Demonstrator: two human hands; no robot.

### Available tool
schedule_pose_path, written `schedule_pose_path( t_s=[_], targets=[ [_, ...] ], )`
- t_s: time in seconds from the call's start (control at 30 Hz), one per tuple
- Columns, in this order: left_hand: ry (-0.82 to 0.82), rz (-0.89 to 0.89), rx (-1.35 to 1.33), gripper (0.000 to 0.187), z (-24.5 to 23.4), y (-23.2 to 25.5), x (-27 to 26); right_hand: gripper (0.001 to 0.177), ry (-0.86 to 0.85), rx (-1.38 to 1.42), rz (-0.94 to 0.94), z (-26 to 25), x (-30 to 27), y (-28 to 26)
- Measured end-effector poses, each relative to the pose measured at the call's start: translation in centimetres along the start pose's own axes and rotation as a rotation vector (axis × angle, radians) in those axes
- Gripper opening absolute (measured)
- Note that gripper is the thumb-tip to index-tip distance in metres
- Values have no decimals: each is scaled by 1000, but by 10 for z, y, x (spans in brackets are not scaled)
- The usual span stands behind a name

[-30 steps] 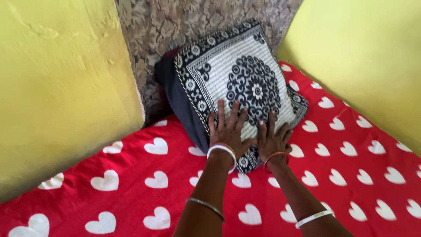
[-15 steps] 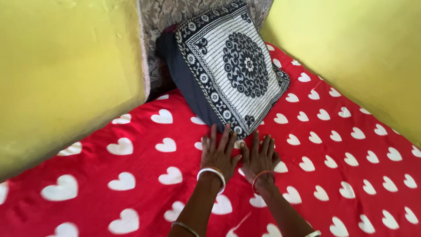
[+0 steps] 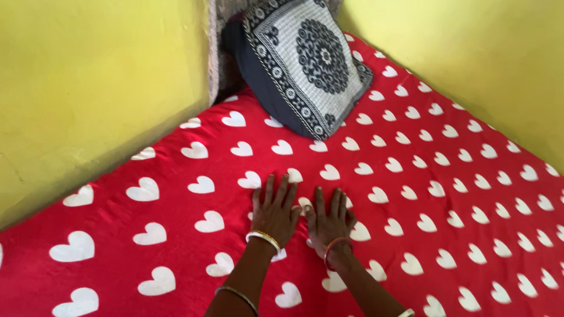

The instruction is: The person takes a striped pillow and a patterned cushion cover from a chair, inserts the pillow into the cover on a heart-patterned bed, and smooths the surface by hand.

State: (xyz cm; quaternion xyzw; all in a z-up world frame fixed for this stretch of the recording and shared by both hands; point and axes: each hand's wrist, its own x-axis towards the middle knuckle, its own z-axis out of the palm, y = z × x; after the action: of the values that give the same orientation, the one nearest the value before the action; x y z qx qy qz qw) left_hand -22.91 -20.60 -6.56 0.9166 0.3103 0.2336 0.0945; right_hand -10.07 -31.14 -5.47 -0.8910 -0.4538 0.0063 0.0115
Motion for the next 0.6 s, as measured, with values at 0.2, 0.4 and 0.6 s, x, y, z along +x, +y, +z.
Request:
schedule_pose_path(
  t_s=[0.2,0.4,0.6],
  targets=[
    [-50,7,10,62,-3,-3,-5,74,-191,6,0,-21,-22,-10],
    [-91,-12,-26,65,-11,0,-2,71,-83,-49,-6,-18,-25,-15],
    [-139,9,60,64,-13,1,-4,67,86,23,17,-9,-31,-16]
  ],
)
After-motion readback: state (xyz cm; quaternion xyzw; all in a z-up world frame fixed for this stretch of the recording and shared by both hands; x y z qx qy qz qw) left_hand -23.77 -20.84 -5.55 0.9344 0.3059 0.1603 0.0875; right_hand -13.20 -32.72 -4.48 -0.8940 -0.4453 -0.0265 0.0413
